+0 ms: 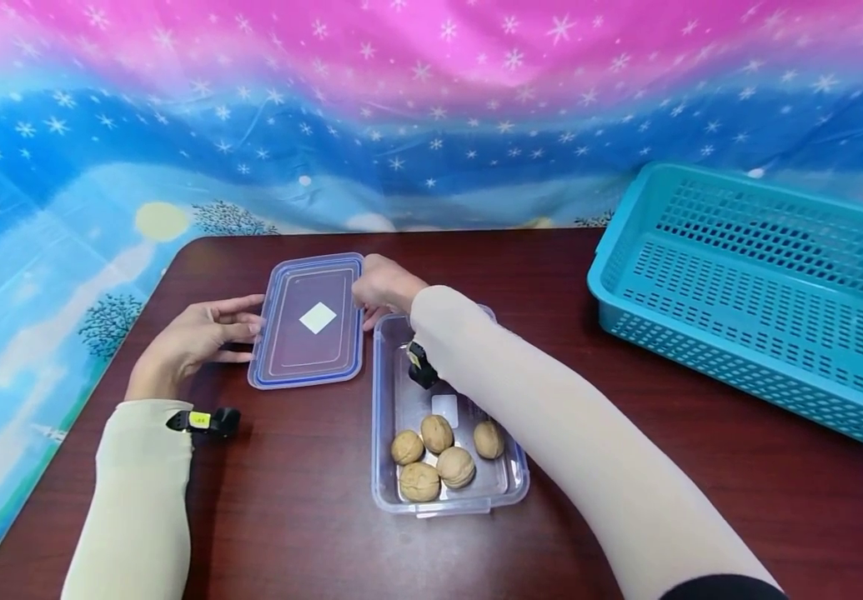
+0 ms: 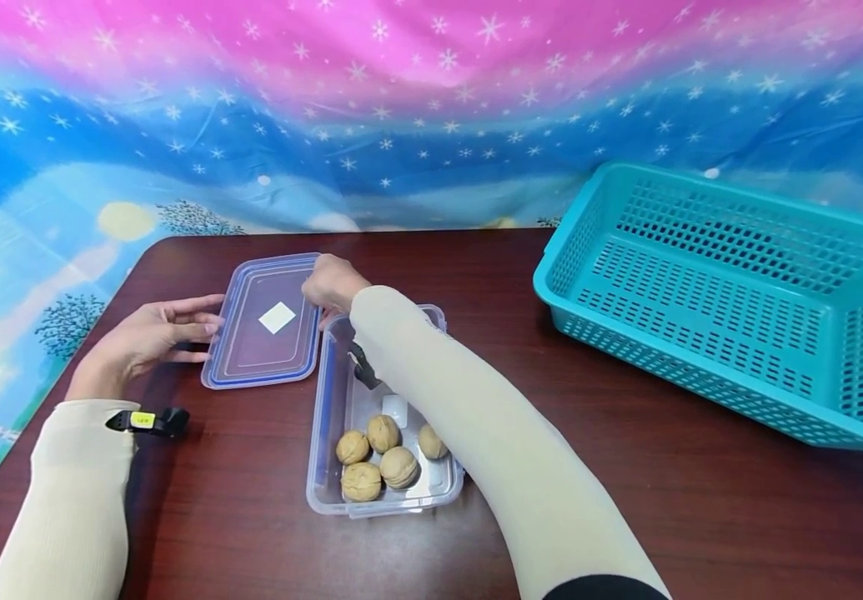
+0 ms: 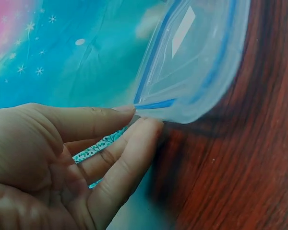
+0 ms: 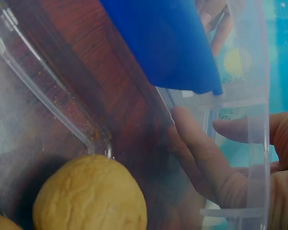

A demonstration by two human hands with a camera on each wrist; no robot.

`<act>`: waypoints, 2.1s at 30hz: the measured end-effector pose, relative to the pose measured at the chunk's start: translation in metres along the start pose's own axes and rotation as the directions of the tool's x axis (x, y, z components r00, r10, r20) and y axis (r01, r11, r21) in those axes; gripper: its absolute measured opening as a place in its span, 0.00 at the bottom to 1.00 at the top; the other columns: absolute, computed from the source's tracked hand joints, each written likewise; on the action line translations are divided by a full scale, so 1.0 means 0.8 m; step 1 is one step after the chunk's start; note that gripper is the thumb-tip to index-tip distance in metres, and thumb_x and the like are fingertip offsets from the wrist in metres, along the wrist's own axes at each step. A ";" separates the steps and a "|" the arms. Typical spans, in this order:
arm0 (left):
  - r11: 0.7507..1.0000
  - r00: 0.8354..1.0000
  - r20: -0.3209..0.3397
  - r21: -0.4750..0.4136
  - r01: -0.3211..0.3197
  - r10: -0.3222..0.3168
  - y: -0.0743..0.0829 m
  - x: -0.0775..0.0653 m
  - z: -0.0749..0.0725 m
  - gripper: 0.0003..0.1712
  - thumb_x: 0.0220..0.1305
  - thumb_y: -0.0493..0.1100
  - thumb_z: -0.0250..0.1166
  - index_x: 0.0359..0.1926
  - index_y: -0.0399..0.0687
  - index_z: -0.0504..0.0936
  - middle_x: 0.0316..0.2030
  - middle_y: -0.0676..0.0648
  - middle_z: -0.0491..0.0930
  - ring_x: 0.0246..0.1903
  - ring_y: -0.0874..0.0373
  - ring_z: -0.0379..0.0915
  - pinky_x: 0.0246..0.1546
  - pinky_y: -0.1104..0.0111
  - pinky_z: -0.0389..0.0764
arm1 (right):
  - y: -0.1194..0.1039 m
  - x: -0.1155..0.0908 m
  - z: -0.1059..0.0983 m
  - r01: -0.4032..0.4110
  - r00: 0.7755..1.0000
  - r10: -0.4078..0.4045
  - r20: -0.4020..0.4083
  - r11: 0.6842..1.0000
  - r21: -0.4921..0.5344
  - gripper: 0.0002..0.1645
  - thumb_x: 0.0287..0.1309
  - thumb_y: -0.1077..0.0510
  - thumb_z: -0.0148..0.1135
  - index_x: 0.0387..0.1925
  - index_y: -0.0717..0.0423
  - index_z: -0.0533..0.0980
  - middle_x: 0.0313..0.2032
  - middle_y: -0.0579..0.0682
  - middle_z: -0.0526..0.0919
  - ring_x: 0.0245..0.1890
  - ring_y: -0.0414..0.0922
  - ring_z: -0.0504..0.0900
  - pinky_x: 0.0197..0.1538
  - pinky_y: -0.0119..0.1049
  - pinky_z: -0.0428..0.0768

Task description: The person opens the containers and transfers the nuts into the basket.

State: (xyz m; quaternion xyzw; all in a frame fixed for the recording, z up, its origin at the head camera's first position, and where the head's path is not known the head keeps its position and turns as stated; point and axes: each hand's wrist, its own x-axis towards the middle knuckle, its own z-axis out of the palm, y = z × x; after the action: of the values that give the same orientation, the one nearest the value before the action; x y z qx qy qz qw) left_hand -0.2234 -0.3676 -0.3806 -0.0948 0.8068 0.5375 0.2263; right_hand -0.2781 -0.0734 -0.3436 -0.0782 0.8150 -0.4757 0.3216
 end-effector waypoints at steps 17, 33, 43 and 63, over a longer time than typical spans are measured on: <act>0.929 0.994 -0.095 0.369 -0.007 0.045 0.031 -0.025 0.018 0.43 0.79 0.49 0.60 0.84 0.46 0.51 0.75 0.28 0.63 0.70 0.34 0.68 0.67 0.45 0.75 | -0.012 -0.041 -0.043 0.105 0.994 -0.104 0.031 0.994 -0.033 0.29 0.70 0.68 0.58 0.69 0.67 0.66 0.60 0.63 0.77 0.60 0.63 0.82 0.56 0.49 0.87; 0.887 0.898 -0.263 0.399 -0.232 0.353 0.059 -0.079 0.124 0.45 0.77 0.61 0.58 0.83 0.47 0.56 0.79 0.36 0.61 0.77 0.34 0.58 0.73 0.37 0.62 | 0.009 -0.119 -0.080 0.286 0.958 -0.282 0.048 0.941 -0.179 0.24 0.68 0.63 0.65 0.64 0.60 0.76 0.51 0.56 0.85 0.52 0.50 0.85 0.57 0.45 0.85; 0.901 0.885 -0.213 0.228 -0.368 0.415 0.043 -0.126 0.208 0.42 0.76 0.51 0.64 0.82 0.48 0.57 0.78 0.38 0.61 0.72 0.33 0.67 0.69 0.42 0.72 | 0.049 -0.160 -0.085 0.440 0.896 -0.440 0.062 0.860 -0.258 0.22 0.66 0.65 0.66 0.62 0.59 0.78 0.52 0.58 0.86 0.53 0.48 0.87 0.62 0.44 0.82; 0.894 0.891 -0.094 0.106 -0.435 0.444 -0.007 -0.159 0.295 0.68 0.59 0.46 0.78 0.85 0.49 0.37 0.83 0.37 0.46 0.79 0.37 0.52 0.73 0.41 0.63 | 0.108 -0.176 -0.067 0.541 0.832 -0.500 0.240 0.828 -0.149 0.24 0.63 0.67 0.68 0.61 0.62 0.79 0.57 0.59 0.85 0.56 0.54 0.86 0.60 0.46 0.85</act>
State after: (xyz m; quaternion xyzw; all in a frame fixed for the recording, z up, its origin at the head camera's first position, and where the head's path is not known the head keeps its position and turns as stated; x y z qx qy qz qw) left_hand -0.0468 -0.1666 -0.4013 0.0687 0.8405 0.5346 0.0556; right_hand -0.1850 0.0726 -0.3337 -0.3769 0.7735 -0.4465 0.2456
